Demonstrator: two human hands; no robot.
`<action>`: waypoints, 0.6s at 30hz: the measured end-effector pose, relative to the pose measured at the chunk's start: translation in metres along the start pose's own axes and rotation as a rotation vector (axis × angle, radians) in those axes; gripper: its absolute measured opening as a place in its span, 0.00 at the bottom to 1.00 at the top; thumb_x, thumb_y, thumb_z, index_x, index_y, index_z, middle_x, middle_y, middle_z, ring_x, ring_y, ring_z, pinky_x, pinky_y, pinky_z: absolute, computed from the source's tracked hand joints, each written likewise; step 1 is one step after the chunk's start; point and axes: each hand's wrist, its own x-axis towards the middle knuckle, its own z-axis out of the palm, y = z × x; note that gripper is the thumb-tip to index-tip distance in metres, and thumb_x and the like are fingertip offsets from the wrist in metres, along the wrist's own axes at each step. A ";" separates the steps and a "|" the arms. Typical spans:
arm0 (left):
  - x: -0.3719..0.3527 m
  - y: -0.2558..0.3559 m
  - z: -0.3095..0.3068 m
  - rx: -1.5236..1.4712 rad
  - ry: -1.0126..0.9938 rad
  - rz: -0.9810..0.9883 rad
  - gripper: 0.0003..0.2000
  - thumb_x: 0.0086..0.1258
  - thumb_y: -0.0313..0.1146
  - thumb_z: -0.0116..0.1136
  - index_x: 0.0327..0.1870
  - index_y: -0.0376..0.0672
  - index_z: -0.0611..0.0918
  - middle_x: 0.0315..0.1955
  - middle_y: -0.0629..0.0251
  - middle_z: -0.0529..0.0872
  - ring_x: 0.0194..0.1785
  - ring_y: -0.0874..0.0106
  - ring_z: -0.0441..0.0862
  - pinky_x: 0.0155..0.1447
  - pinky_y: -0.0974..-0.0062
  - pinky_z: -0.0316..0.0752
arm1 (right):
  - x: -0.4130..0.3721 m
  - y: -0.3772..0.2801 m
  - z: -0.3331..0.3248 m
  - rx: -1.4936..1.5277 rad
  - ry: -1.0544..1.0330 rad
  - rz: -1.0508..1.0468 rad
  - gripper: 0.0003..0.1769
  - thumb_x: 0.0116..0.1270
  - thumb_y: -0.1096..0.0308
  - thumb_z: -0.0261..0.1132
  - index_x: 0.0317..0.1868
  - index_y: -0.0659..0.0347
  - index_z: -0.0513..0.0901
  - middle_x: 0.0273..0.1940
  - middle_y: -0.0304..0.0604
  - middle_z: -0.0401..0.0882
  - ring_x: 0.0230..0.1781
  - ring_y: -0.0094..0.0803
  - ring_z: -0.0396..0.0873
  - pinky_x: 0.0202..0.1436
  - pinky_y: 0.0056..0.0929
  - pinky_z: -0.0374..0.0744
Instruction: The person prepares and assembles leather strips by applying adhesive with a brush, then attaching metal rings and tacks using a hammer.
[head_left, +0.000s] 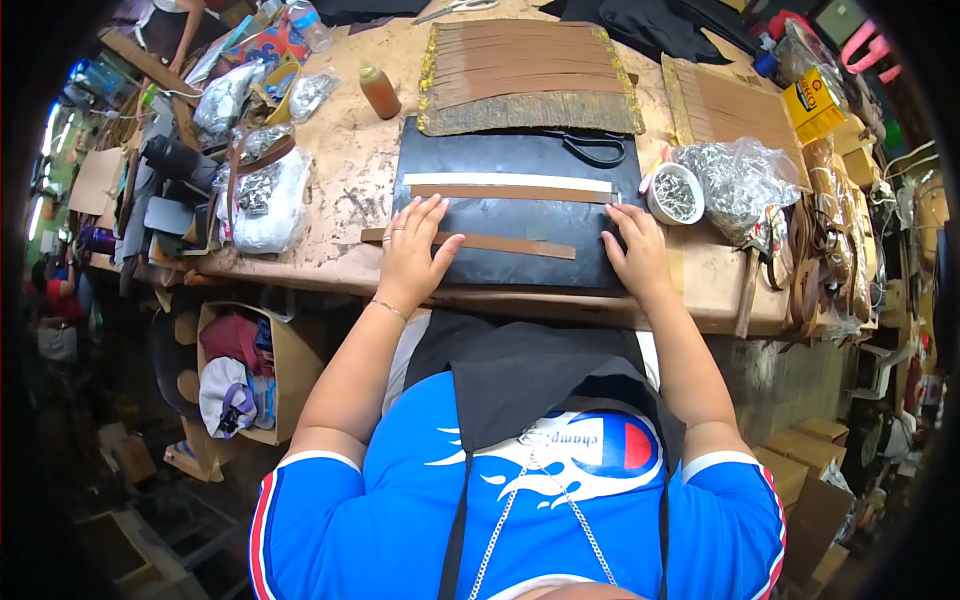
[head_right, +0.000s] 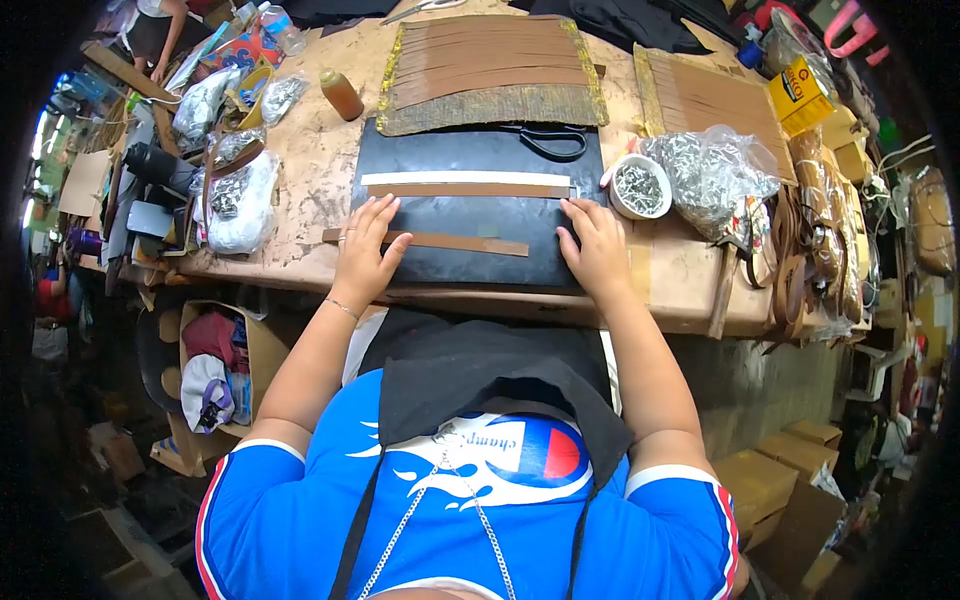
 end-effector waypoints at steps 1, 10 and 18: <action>0.000 0.001 0.003 0.057 -0.011 -0.009 0.29 0.78 0.55 0.59 0.73 0.48 0.79 0.75 0.64 0.77 0.80 0.58 0.68 0.83 0.52 0.55 | 0.003 0.003 0.002 0.029 0.037 -0.004 0.25 0.68 0.68 0.72 0.66 0.57 0.83 0.62 0.44 0.82 0.63 0.45 0.79 0.65 0.44 0.77; 0.008 0.014 -0.004 0.190 -0.146 -0.029 0.30 0.78 0.55 0.58 0.77 0.51 0.76 0.77 0.67 0.75 0.81 0.59 0.67 0.83 0.53 0.54 | 0.012 -0.002 0.007 0.072 0.089 0.055 0.24 0.65 0.72 0.72 0.63 0.57 0.84 0.60 0.44 0.83 0.59 0.47 0.79 0.65 0.44 0.76; 0.012 0.017 -0.006 0.204 -0.197 -0.047 0.34 0.77 0.58 0.58 0.80 0.52 0.73 0.82 0.66 0.68 0.85 0.59 0.61 0.84 0.55 0.51 | 0.016 -0.003 0.003 0.007 0.017 0.044 0.25 0.65 0.72 0.71 0.64 0.54 0.85 0.61 0.41 0.84 0.60 0.44 0.79 0.65 0.44 0.74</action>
